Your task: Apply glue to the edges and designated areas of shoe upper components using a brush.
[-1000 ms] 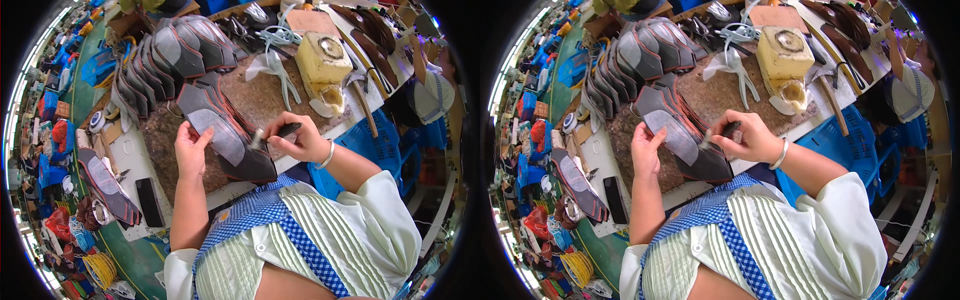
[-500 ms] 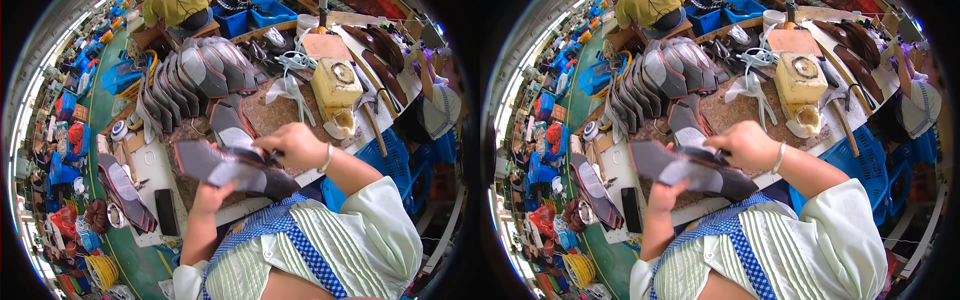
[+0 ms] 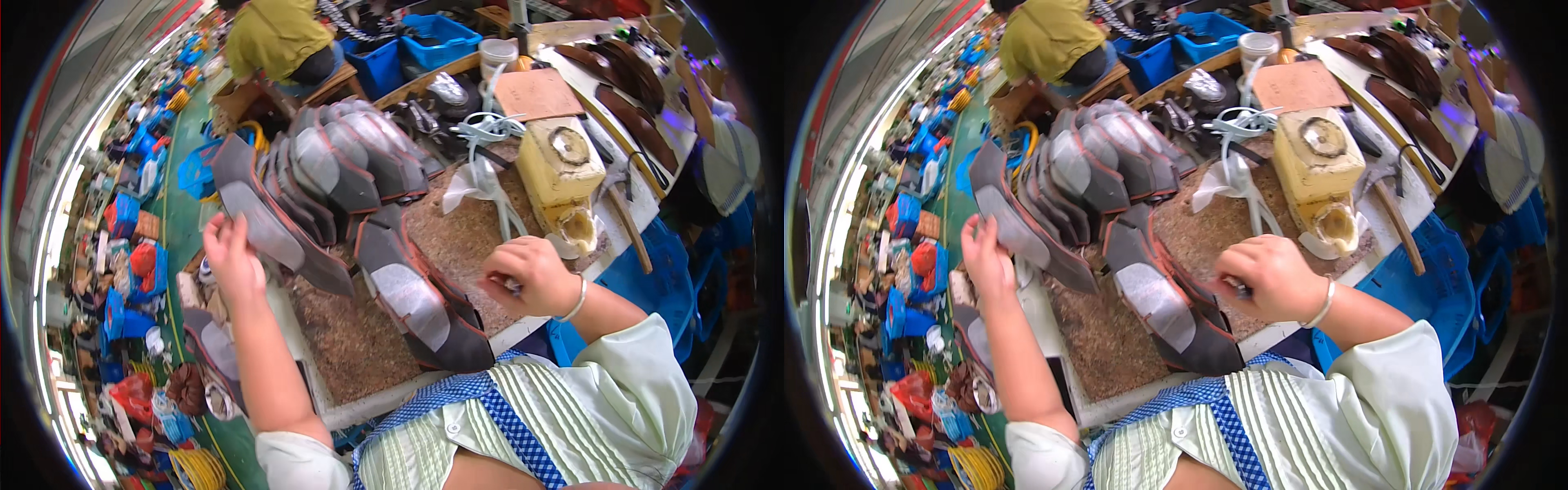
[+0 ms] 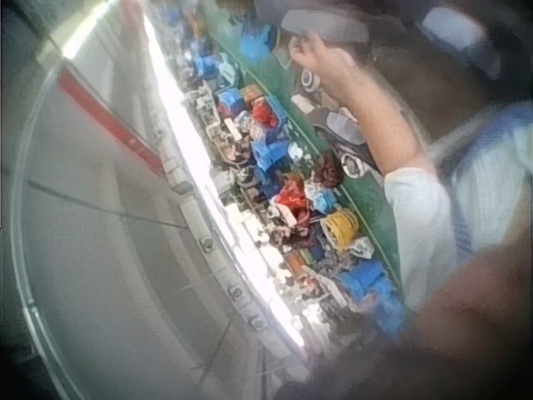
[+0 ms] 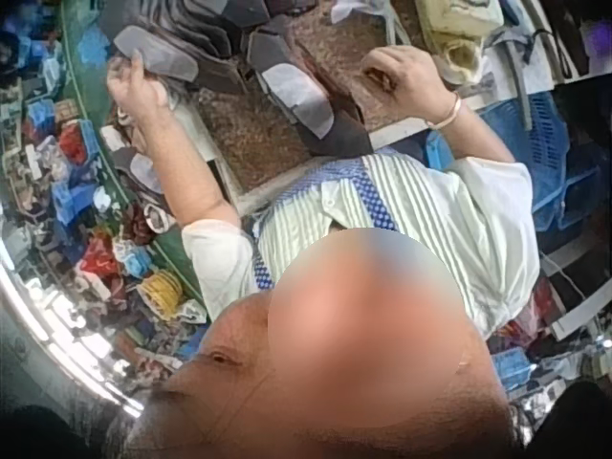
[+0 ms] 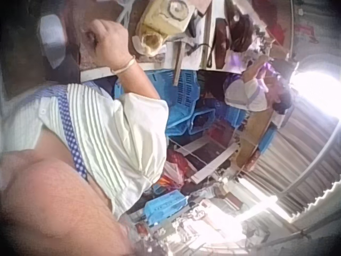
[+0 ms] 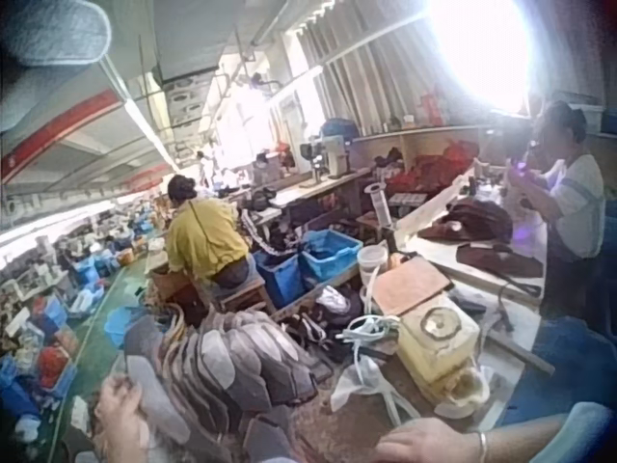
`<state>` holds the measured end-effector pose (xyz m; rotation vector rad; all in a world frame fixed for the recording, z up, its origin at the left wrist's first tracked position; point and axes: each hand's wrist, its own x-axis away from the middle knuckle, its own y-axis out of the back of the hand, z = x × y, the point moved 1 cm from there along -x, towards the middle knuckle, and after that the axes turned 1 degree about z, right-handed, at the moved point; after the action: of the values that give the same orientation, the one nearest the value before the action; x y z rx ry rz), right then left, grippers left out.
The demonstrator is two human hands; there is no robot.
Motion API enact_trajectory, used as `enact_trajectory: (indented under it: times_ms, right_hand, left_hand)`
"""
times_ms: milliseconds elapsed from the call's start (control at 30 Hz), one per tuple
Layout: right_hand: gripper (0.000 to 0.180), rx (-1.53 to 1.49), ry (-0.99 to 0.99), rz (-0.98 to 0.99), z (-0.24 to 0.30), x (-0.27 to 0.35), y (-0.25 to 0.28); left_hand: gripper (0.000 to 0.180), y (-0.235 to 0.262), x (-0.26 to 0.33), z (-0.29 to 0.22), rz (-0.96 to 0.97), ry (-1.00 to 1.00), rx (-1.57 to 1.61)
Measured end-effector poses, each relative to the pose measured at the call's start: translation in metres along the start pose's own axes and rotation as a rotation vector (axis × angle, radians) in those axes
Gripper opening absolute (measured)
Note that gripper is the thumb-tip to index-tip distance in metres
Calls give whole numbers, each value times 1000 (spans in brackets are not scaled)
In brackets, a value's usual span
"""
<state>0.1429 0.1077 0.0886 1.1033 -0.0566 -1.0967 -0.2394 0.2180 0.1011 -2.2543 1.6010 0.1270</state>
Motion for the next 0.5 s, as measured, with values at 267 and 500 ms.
enact_trajectory:
  times_ms: [267,500]
  right_hand:
    - [10,-570,-562,-734,-62,90,96]
    - [14,146,-389,-220,-61,75,78]
  left_hand:
    - [29,23,-167,132,116,243,-595]
    - [28,-32,-41,73,76,-89,-616]
